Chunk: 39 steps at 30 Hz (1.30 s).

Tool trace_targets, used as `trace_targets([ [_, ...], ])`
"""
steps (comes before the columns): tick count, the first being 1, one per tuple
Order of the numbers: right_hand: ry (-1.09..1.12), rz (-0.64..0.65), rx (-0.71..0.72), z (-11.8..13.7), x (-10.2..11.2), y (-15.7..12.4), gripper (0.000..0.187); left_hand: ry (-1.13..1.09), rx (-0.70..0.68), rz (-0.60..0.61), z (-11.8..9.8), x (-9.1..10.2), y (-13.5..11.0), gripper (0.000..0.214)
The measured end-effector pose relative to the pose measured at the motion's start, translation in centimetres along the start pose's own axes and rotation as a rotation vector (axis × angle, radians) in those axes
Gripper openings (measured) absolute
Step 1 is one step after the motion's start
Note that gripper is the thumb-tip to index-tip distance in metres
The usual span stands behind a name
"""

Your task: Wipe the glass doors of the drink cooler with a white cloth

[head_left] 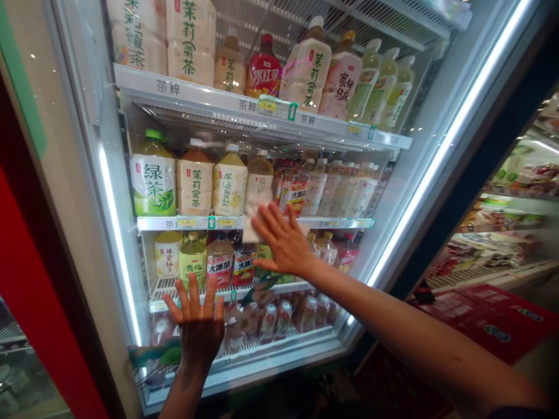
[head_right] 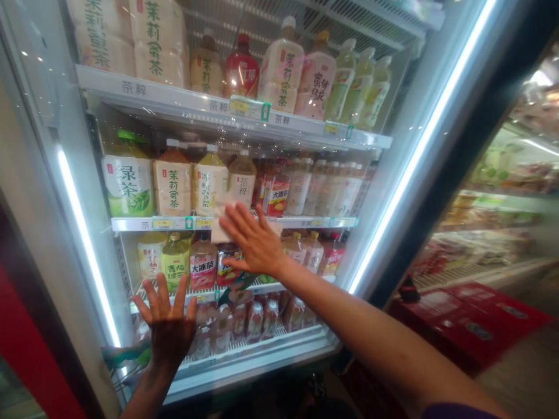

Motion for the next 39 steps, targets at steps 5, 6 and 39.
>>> trace_targets([
  [5,0.151,0.02,0.546,7.8,-1.9,-9.8,0.071,-0.018,-0.025,-0.028,-1.6,-0.5,0.9,0.078],
  [6,0.151,0.021,0.573,6.8,-1.7,-9.9,0.071,-0.02,-0.037,-0.036,-2.0,-0.6,1.1,0.081],
  [39,0.024,-0.081,-0.621,4.7,-3.1,-17.8,0.081,0.02,-0.195,0.046,-6.8,-0.9,4.8,0.073],
])
Point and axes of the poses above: each hand's wrist, its own y-axis towards the middle knuckle, its own x-axis out of the back of the hand, z = x × y, the point moved 8 cm from there along y, towards the middle knuckle, and after that the axes turned 12 degrees about -y, right-handed, at the moved point
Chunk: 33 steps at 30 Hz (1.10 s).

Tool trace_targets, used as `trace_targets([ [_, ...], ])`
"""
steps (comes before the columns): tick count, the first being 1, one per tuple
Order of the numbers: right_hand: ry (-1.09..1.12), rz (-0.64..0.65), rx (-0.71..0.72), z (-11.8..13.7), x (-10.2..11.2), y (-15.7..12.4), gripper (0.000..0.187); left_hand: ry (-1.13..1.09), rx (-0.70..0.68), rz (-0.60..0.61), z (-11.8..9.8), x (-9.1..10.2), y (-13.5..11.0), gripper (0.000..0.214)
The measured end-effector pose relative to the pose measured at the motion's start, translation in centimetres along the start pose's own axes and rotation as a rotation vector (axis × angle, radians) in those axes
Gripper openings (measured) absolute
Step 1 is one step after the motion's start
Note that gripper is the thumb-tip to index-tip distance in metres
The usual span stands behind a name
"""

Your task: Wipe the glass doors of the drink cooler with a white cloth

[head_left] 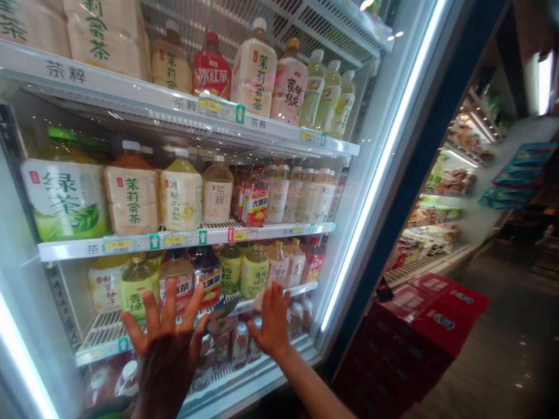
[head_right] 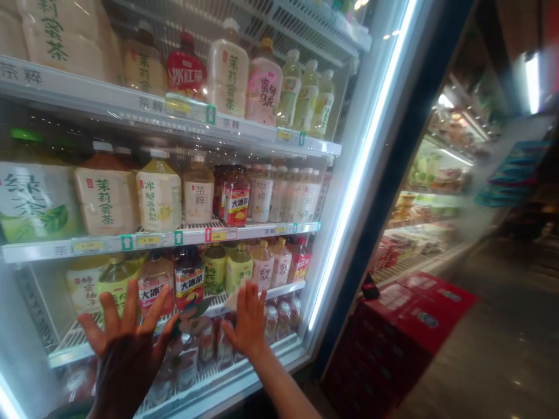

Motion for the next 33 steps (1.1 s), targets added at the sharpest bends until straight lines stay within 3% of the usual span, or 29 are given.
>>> trace_targets([
  [4,-0.008,-0.099,-0.143,-6.2,1.3,13.4,0.082,-0.013,-0.009,-0.013,0.5,0.7,-0.3,0.089],
  [6,-0.019,-0.117,-0.109,-6.9,1.6,16.3,0.085,-0.018,-0.009,-0.023,0.8,0.8,-0.4,0.089],
  [8,-0.027,-0.084,-0.055,-5.5,1.4,13.7,0.089,-0.026,0.004,-0.014,1.2,0.8,-0.5,0.085],
  [12,-0.008,0.046,0.033,1.0,0.0,-0.1,0.085,-0.05,0.048,0.042,2.1,0.2,-0.5,0.074],
  [14,0.0,0.118,0.089,4.0,-0.6,-3.7,0.086,-0.079,0.055,0.042,2.2,0.3,-0.5,0.07],
  [16,0.004,0.124,0.073,5.5,-0.5,-1.9,0.086,-0.102,0.054,0.041,2.3,0.6,-0.4,0.067],
  [20,0.037,0.03,-0.011,6.1,0.9,10.1,0.088,-0.09,0.06,0.061,2.9,1.3,-0.6,0.068],
  [22,0.067,0.027,-0.029,6.9,1.1,12.7,0.091,-0.078,0.073,0.062,3.6,1.7,-1.0,0.073],
  [24,0.09,0.069,-0.038,8.5,0.7,10.3,0.091,-0.077,0.086,0.045,4.5,2.2,-1.6,0.079],
  [28,0.105,0.153,0.039,12.7,-0.6,-2.3,0.084,-0.067,0.077,-0.006,5.8,3.0,-2.9,0.089],
  [29,0.104,0.163,0.067,13.5,-0.9,-4.4,0.082,-0.056,0.07,-0.014,5.9,3.1,-3.1,0.089],
  [31,0.093,0.152,0.079,14.3,-1.2,-4.7,0.083,-0.039,0.055,-0.029,6.0,3.2,-3.5,0.088],
  [33,0.076,0.098,0.043,14.3,-0.7,-0.1,0.086,-0.037,0.045,-0.034,6.0,3.3,-3.6,0.086],
])
Point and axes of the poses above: each hand's wrist, its own y-axis towards the middle knuckle, its own x-axis out of the back of the hand, z = x × y, the point moved 8 cm from there along y, towards the middle knuckle, and after that the axes turned 12 degrees about -y, right-handed, at the moved point
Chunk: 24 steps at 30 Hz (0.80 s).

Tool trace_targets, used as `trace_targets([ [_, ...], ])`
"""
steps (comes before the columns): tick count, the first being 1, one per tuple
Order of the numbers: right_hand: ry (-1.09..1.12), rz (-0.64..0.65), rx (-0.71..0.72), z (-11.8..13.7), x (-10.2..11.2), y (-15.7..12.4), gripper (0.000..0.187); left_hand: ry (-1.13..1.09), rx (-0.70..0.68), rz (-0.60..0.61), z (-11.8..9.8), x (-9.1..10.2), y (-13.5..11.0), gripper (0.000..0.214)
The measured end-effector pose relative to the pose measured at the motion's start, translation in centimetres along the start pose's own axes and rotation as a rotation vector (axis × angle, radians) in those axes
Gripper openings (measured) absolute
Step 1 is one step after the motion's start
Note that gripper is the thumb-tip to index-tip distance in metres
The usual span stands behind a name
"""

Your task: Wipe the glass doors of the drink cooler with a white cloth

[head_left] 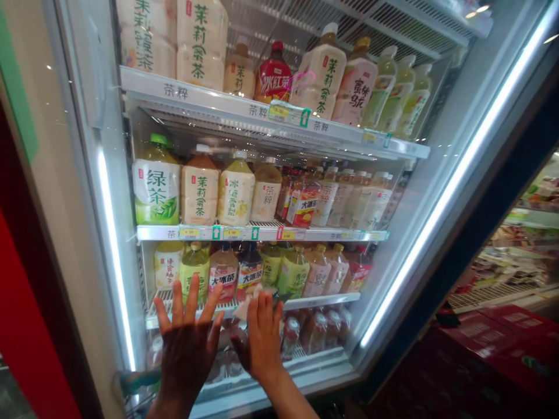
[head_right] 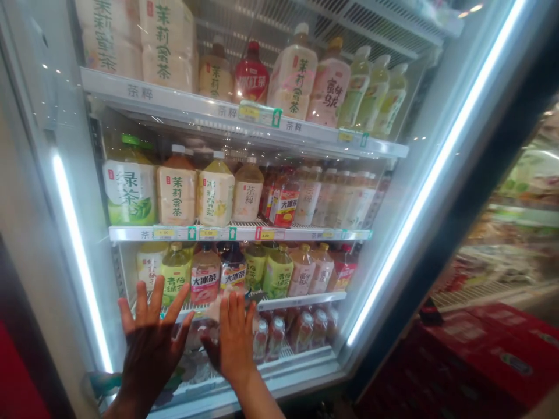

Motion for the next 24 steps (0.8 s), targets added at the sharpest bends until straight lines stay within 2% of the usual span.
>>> trace_targets([
  [3,0.01,-0.078,-0.023,-0.4,2.2,9.6,0.089,-0.019,0.009,0.0,0.1,0.2,0.2,0.085],
  [5,0.031,-0.079,-0.024,-0.3,2.9,12.8,0.09,-0.026,0.026,-0.014,0.3,0.7,0.4,0.086],
  [6,0.033,-0.068,-0.026,-0.1,2.9,12.7,0.09,-0.029,0.039,-0.02,0.5,0.9,0.6,0.087],
  [7,0.028,-0.053,-0.026,0.1,2.6,11.5,0.09,-0.032,0.058,-0.021,0.7,1.1,0.7,0.087],
  [11,-0.007,-0.026,0.071,1.7,0.5,1.1,0.082,-0.037,0.134,-0.002,1.6,1.6,0.9,0.087],
  [13,-0.019,-0.042,0.141,2.2,-0.1,-1.6,0.077,-0.019,0.136,0.001,1.5,1.6,0.9,0.087],
  [15,-0.04,-0.061,0.154,1.9,0.1,-0.1,0.078,-0.001,0.123,0.002,1.3,1.5,0.9,0.086],
  [19,-0.081,-0.083,0.054,-0.1,2.5,10.7,0.086,-0.011,0.14,-0.013,1.2,1.2,1.2,0.083],
  [21,-0.092,-0.084,0.039,-0.6,3.4,14.4,0.088,-0.03,0.158,-0.023,1.4,1.1,1.3,0.083],
  [22,-0.097,-0.086,0.048,-0.6,3.6,14.8,0.088,-0.034,0.159,-0.028,1.4,1.1,1.4,0.083],
  [24,-0.101,-0.083,0.082,-0.3,3.2,12.5,0.086,-0.029,0.147,-0.038,1.3,1.1,1.5,0.082],
])
Point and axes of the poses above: each hand's wrist, its own y-axis towards the middle knuckle, its own x-axis out of the back of the hand, z = x × y, the point moved 8 cm from there along y, towards the middle knuckle, and after that the axes turned 12 degrees about -y, right-handed, at the moved point
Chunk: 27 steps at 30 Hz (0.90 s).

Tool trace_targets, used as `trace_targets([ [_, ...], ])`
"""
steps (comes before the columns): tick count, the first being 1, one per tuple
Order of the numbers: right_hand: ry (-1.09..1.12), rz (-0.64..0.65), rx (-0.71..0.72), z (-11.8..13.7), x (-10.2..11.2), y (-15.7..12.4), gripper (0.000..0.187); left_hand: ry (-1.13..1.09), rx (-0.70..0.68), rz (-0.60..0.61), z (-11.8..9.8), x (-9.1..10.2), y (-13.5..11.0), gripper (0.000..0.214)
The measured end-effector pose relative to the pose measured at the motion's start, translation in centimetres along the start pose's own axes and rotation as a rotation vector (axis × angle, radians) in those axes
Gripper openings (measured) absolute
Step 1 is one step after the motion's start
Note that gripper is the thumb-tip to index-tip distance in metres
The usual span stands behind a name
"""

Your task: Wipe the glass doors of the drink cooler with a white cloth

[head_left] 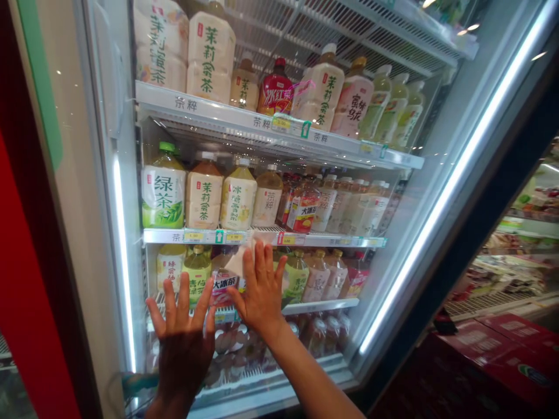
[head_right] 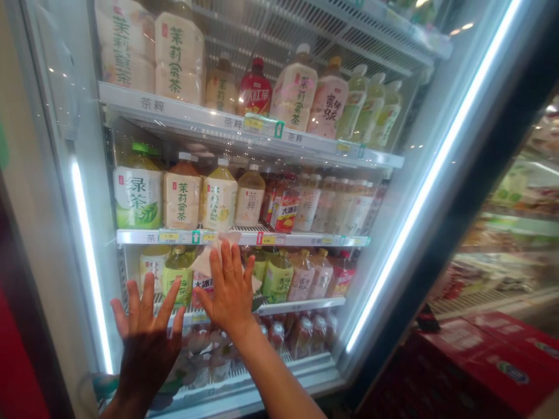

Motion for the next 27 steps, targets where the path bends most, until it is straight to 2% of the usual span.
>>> trace_targets([
  [4,0.029,0.015,0.131,2.0,-1.1,-9.9,0.08,0.015,-0.028,-0.006,-0.3,0.3,0.1,0.078],
  [6,0.045,0.02,0.205,2.2,-1.2,-12.2,0.08,0.009,-0.031,-0.003,-0.4,0.5,0.1,0.077],
  [8,0.035,0.022,0.203,1.0,-1.0,-10.1,0.082,-0.01,-0.019,-0.005,-0.4,0.6,0.1,0.078],
  [12,-0.018,0.004,0.036,-2.7,0.1,0.9,0.092,-0.035,0.012,-0.029,-0.3,0.6,0.1,0.079],
  [14,-0.015,-0.012,0.014,-2.8,0.5,4.2,0.091,-0.033,0.013,-0.045,-0.4,0.6,0.1,0.079],
  [16,0.006,-0.026,0.055,-1.4,0.4,3.4,0.087,-0.024,0.012,-0.063,-0.3,0.6,0.1,0.079],
  [18,0.029,-0.022,0.154,0.9,-0.1,-1.0,0.083,-0.014,0.01,-0.079,-0.2,0.8,0.1,0.078],
  [20,0.046,-0.016,0.309,3.0,-0.8,-6.9,0.076,-0.016,0.008,-0.085,-0.1,0.9,0.1,0.077],
  [22,0.059,-0.006,0.461,3.9,-1.2,-11.3,0.066,-0.028,0.005,-0.088,0.0,1.0,0.0,0.076],
  [23,0.06,-0.002,0.516,3.7,-1.3,-12.3,0.061,-0.031,0.007,-0.086,0.0,1.0,0.0,0.077],
  [25,0.049,0.001,0.56,2.0,-1.1,-11.1,0.062,-0.025,0.008,-0.079,0.0,0.9,0.0,0.077],
  [27,0.012,-0.014,0.499,-0.9,-0.6,-6.6,0.07,-0.008,0.011,-0.064,0.0,0.7,0.0,0.078],
])
Point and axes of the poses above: each hand's wrist, its own y-axis towards the middle knuckle, its own x-axis out of the back of the hand, z = x × y, the point moved 8 cm from there along y, towards the middle knuckle, and after that the axes turned 12 degrees about -y, right-handed, at the moved point
